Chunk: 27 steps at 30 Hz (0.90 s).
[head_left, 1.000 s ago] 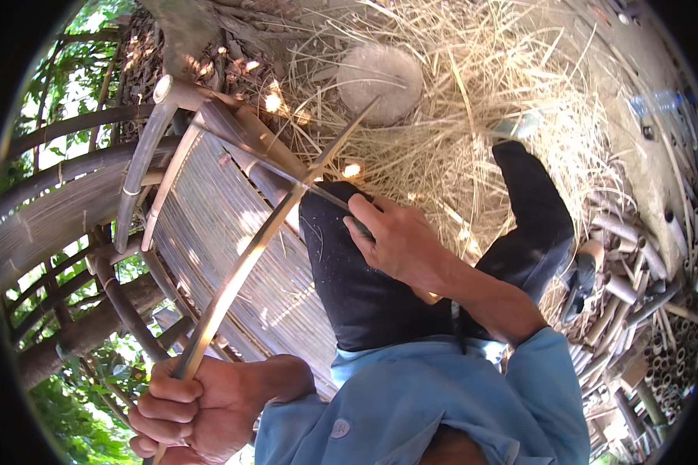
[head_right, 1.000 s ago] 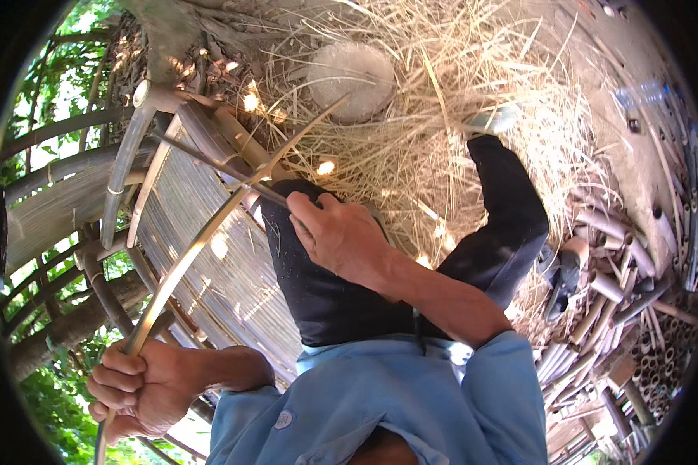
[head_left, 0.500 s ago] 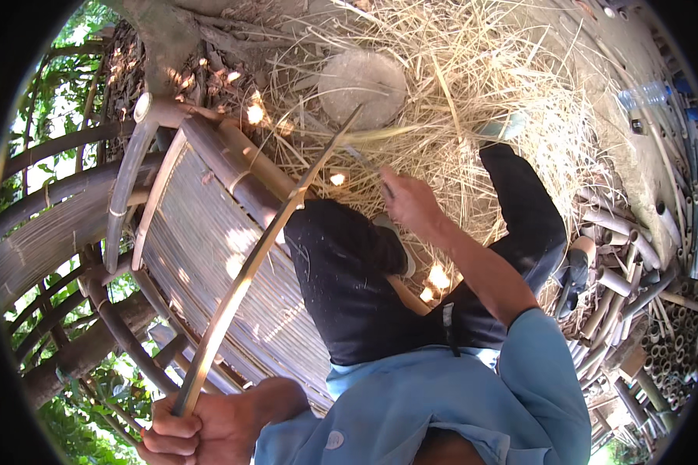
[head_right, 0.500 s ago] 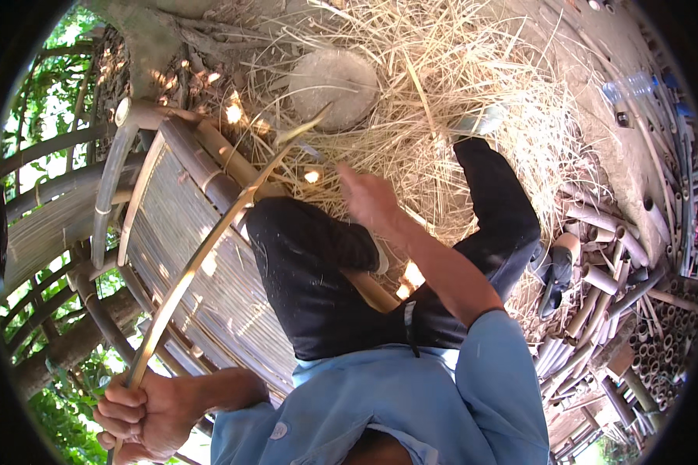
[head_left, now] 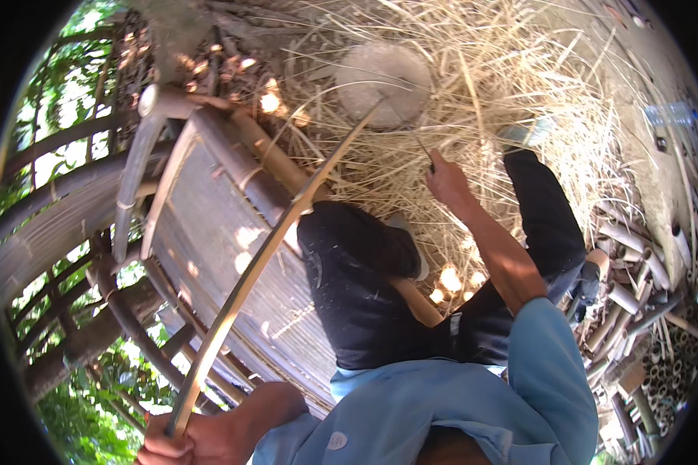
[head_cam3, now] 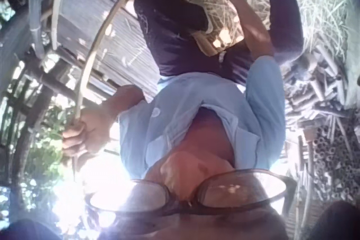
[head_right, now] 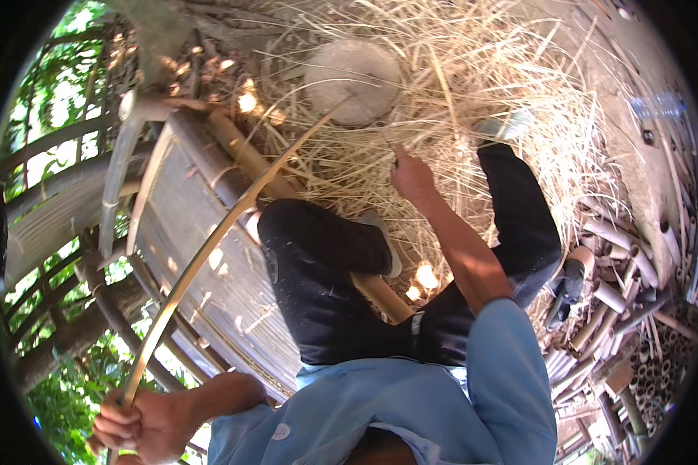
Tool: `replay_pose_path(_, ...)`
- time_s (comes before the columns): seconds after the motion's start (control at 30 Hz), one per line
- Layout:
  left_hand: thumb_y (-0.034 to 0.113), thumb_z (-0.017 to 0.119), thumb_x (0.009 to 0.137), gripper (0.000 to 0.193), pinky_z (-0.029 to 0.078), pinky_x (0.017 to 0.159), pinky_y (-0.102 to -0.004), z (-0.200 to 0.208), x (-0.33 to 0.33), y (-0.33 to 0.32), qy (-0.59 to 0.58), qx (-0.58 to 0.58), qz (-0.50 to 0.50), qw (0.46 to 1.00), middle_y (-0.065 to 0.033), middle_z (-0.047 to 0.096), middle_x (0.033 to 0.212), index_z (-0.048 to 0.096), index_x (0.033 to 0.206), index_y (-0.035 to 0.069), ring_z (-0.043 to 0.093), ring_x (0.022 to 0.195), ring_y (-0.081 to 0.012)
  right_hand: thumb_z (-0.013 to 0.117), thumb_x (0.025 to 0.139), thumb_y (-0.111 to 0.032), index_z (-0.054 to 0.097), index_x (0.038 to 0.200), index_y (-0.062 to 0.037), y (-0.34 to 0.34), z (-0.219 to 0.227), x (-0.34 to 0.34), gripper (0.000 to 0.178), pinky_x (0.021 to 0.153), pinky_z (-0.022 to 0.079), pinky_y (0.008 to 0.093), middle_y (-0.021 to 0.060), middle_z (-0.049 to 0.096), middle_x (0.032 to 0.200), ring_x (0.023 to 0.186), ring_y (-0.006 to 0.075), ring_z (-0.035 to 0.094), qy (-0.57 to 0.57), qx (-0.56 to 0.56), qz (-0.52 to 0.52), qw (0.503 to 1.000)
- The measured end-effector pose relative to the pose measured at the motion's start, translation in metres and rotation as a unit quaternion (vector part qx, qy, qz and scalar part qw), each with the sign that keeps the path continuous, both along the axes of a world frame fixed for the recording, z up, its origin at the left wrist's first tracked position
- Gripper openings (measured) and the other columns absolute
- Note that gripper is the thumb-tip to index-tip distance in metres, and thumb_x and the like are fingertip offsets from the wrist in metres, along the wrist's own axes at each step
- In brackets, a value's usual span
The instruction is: The person shaves a long strip of bamboo with a machete, sliding the blade along the length of the wood to smooth it.
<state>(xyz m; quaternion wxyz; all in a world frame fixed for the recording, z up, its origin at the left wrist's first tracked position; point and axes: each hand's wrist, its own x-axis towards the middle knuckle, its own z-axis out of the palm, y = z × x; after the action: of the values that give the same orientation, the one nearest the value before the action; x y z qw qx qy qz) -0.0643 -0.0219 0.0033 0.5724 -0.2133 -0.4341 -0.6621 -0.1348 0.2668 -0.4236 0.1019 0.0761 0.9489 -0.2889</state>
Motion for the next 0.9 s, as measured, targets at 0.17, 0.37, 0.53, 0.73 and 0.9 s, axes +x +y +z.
replay_pose_path(0.17,0.033,0.05,0.106,0.027,0.031,0.047,-0.0264,0.013,0.009,0.002,-0.031,-0.048,-0.075,0.996,0.002,0.035,0.064,0.049,0.097,0.008,0.031,0.055,-0.0114,0.065,0.093,-0.02,0.052,0.111,-0.0042,-0.046,0.17,0.022,0.028,0.057,0.052,0.0495,0.0233,0.064,0.07,0.064,0.0451,0.064,0.009,-0.17,0.061,0.983)
replay_pose_path(0.37,0.034,0.055,0.105,0.025,0.02,0.048,-0.0238,0.007,0.023,0.018,-0.044,-0.022,-0.019,0.999,0.0036,0.029,0.067,0.046,0.097,0.012,0.024,0.056,-0.0094,0.069,0.091,-0.019,0.063,0.101,-0.0072,-0.106,0.326,0.101,0.016,0.046,0.052,0.0384,0.0095,0.059,0.079,0.057,0.0253,0.062,0.232,-0.163,0.223,0.933)
replay_pose_path(0.53,0.035,0.054,0.106,0.028,0.02,0.047,-0.0236,0.006,0.023,0.035,-0.064,-0.008,0.065,0.996,0.0046,0.028,0.066,0.043,0.093,0.012,0.023,0.054,-0.0079,0.07,0.086,-0.017,0.064,0.107,-0.0052,-0.117,0.328,0.12,0.024,0.042,0.05,0.0319,0.0059,0.057,0.077,0.056,0.0177,0.06,0.316,-0.152,0.257,0.901)
replay_pose_path(0.73,0.044,0.048,0.106,0.038,0.019,0.046,-0.0267,0.002,0.034,0.019,-0.09,-0.005,0.046,0.995,0.0023,0.029,0.065,0.044,0.087,0.011,0.024,0.054,-0.0097,0.061,0.088,-0.011,0.056,0.111,-0.006,-0.112,0.335,0.122,0.025,0.041,0.053,0.0375,0.0142,0.056,0.079,0.058,0.0281,0.067,0.269,-0.175,0.274,0.907)
replay_pose_path(0.9,0.036,0.05,0.107,0.035,0.017,0.044,-0.024,0.002,0.027,0.029,-0.082,-0.038,0.133,0.987,0.0041,0.024,0.066,0.036,0.086,0.012,0.02,0.053,-0.0082,0.064,0.094,-0.017,0.054,0.094,-0.0057,-0.102,0.271,0.084,0.015,0.049,0.053,0.0417,0.0161,0.059,0.075,0.061,0.0329,0.065,0.153,-0.115,0.152,0.97)
